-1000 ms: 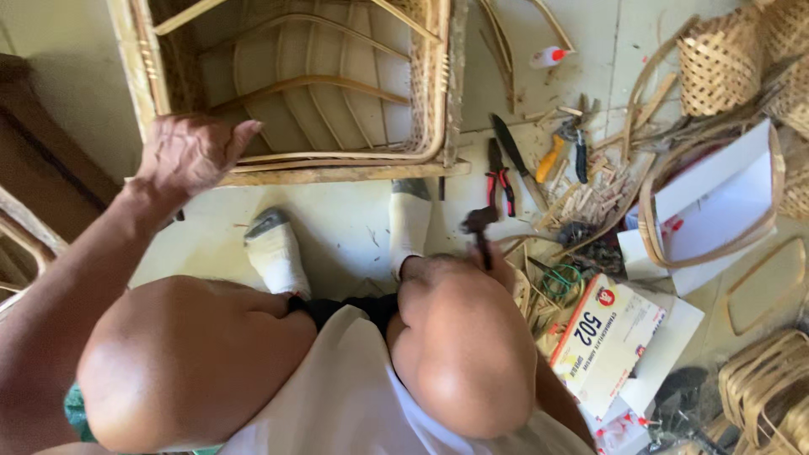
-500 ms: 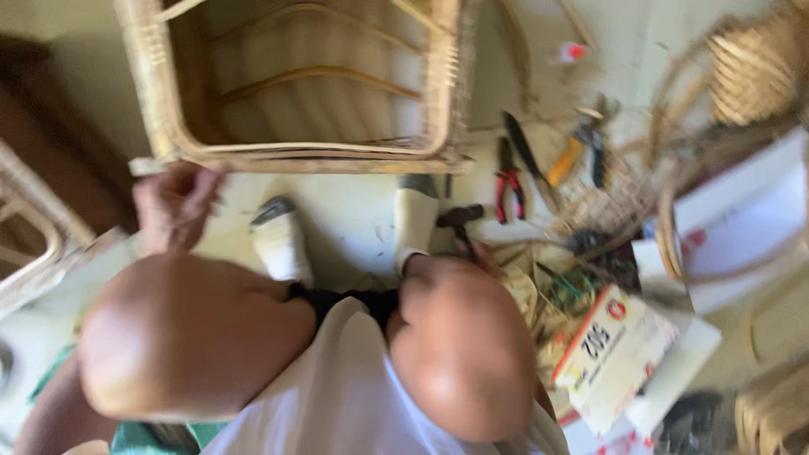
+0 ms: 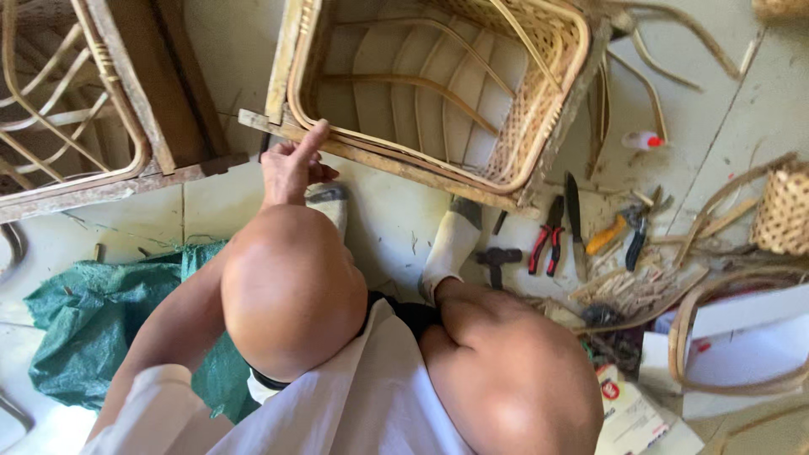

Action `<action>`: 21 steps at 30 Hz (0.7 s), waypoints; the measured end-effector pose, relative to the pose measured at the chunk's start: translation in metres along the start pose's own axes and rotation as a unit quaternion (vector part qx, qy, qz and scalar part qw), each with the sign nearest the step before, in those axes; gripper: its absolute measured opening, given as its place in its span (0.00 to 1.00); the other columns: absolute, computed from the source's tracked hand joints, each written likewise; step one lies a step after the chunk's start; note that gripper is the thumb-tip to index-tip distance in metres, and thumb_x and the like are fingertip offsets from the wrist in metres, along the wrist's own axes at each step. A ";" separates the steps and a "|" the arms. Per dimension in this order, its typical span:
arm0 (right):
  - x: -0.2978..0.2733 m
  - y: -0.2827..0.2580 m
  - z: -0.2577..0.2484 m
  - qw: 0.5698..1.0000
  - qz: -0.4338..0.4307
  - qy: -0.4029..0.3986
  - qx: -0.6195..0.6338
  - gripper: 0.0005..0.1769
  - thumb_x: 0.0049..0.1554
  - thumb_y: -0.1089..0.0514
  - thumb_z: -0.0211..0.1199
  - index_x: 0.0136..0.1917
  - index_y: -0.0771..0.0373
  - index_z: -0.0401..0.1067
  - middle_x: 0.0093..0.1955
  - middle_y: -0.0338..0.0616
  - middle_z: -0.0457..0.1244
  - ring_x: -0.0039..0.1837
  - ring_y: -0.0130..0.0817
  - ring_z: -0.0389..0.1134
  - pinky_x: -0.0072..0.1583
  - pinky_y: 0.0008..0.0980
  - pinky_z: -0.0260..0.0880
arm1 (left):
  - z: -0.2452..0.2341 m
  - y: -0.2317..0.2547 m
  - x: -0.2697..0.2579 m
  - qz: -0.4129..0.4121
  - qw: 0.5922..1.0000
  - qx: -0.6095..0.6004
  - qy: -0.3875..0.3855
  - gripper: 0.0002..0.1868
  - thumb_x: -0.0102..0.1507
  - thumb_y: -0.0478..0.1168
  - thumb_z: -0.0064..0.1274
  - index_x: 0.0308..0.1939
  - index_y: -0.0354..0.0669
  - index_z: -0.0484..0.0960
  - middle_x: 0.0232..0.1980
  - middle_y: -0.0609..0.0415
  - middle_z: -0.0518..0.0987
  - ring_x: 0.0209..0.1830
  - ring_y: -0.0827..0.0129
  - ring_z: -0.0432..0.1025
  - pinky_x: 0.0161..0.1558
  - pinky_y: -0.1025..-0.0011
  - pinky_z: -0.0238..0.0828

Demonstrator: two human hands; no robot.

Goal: The person weaves a rectangular basket by inserting thin wooden strips into a frame. They use a hammer to tap the strips into place and apply glue to secure the joints. The person works on the floor, surrounded by tools and finished baskets.

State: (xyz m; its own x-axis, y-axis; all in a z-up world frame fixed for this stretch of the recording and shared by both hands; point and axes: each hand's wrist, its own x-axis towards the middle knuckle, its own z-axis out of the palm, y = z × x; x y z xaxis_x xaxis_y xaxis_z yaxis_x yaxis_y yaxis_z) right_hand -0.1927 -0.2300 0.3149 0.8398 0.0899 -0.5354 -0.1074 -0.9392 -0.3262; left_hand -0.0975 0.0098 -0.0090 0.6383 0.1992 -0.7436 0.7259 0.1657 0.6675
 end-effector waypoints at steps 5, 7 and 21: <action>-0.005 -0.008 0.003 0.999 0.015 -0.031 -0.031 0.14 0.51 0.51 0.59 0.50 0.48 0.77 0.60 0.36 0.69 0.60 0.44 0.71 0.60 0.55 0.64 | 0.002 -0.006 0.000 0.019 0.998 -0.041 -0.033 0.26 0.57 0.53 0.71 0.27 0.35 0.74 0.25 0.52 0.78 0.22 0.63 0.80 0.25 0.69 0.79; -0.009 -0.001 0.012 0.998 -0.014 -0.037 -0.040 0.14 0.50 0.51 0.59 0.50 0.47 0.78 0.61 0.35 0.70 0.61 0.44 0.71 0.61 0.55 0.64 | 0.005 -0.011 -0.001 0.037 0.996 -0.070 -0.047 0.24 0.59 0.51 0.70 0.29 0.36 0.75 0.25 0.52 0.78 0.23 0.64 0.80 0.26 0.70 0.79; 0.231 0.044 0.124 0.907 -0.381 0.128 0.127 0.17 0.68 0.57 0.59 0.66 0.67 0.67 0.41 0.59 0.69 0.40 0.53 0.73 0.41 0.47 0.72 | 0.008 -0.032 -0.001 0.162 0.979 -0.067 -0.103 0.19 0.61 0.44 0.69 0.32 0.38 0.73 0.32 0.47 0.84 0.31 0.70 0.81 0.35 0.74 0.81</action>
State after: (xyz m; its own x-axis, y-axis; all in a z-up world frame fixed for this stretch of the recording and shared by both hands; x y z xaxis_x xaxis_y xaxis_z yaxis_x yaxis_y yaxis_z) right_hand -0.0695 -0.2094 0.0807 0.8143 0.5704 0.1078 0.4637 -0.5276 -0.7117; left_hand -0.1195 -0.0034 -0.0301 0.8780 0.0656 -0.4741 0.4447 0.2545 0.8588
